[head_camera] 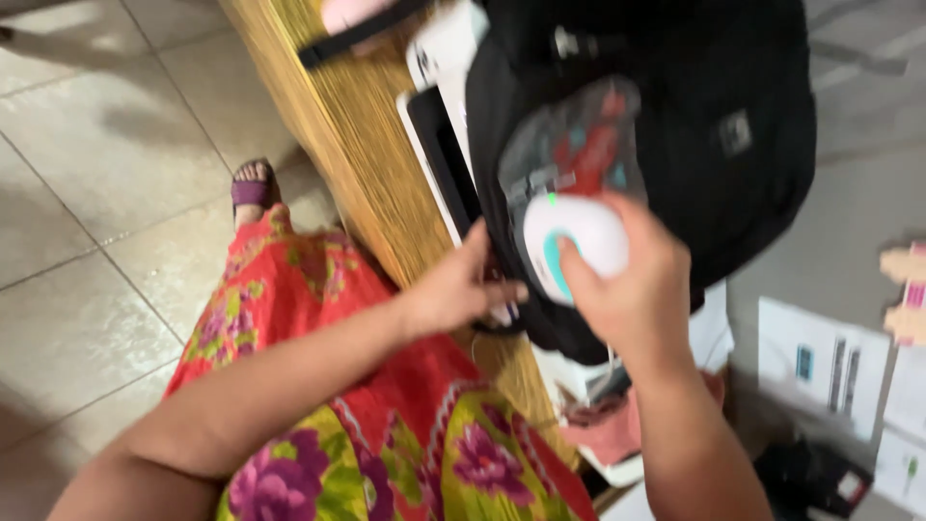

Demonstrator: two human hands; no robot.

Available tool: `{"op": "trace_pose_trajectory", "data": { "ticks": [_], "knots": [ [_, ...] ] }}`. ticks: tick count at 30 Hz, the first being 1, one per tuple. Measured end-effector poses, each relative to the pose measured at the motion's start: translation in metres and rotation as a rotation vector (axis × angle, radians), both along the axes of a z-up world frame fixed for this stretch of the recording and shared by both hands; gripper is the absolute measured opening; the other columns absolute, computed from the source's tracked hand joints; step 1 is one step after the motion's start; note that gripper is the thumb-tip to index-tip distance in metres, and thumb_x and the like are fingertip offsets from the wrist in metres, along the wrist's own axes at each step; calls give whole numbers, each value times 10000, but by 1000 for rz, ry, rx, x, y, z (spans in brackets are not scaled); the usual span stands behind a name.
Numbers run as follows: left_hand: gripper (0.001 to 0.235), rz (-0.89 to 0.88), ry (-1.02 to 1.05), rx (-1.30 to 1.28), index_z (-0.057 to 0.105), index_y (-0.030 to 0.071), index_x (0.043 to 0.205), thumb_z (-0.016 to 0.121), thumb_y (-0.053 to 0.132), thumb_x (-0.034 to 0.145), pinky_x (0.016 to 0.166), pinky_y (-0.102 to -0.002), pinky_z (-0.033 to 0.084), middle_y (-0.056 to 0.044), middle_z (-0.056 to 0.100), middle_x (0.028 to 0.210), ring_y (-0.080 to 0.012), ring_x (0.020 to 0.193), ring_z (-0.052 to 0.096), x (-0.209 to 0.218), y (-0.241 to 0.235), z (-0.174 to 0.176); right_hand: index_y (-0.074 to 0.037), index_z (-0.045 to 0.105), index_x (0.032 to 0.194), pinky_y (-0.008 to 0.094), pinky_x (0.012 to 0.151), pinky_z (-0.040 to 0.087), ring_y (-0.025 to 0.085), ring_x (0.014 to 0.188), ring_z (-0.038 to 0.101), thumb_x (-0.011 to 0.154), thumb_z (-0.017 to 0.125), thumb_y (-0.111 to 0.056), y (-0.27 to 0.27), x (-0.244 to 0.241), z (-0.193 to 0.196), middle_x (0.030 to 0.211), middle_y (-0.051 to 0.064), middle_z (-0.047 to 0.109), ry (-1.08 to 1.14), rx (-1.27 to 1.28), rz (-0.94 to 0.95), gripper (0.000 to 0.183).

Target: Applying a heat transfer design to a backpack using a mini heat press and peeling the protective film

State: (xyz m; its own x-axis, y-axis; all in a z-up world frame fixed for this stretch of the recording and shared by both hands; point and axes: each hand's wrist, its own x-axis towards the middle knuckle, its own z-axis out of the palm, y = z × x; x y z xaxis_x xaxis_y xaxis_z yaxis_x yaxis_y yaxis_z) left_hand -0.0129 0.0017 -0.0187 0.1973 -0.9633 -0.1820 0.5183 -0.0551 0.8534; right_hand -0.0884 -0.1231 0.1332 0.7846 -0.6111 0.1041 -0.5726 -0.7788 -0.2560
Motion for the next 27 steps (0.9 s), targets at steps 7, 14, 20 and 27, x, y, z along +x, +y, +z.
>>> {"op": "trace_pose_trajectory", "data": {
  "ticks": [7,14,20,27],
  "knots": [
    [620,-159,70,57,402,91,1304,795,162,830,803,-320,586,-48,623,1081,-145,907,601,17,-4,-6,-113,701,1214,419,907,523,304,1030,710,744,731,-231,11,-1,11,1151,77,754,261,26,-219,485],
    [614,-331,159,-37,315,84,1413,675,127,917,839,-337,595,-103,692,1065,-201,967,696,36,-6,-5,-74,719,1206,383,855,560,264,990,715,718,774,-169,13,-5,9,1130,99,756,264,33,-343,501],
    [525,-344,249,-103,353,82,1395,628,70,949,953,-347,587,-94,630,1212,-196,1123,666,38,-8,-8,-72,730,1194,370,841,574,259,1006,718,684,750,-161,15,-4,11,1129,92,757,287,53,-377,518],
    [562,-381,256,-89,319,90,1421,627,75,952,952,-341,599,-90,580,1243,-193,1139,649,42,-8,-6,-42,725,1166,357,789,598,262,892,734,670,752,-124,13,-5,8,1077,116,764,228,41,-276,504]
  ]
}}
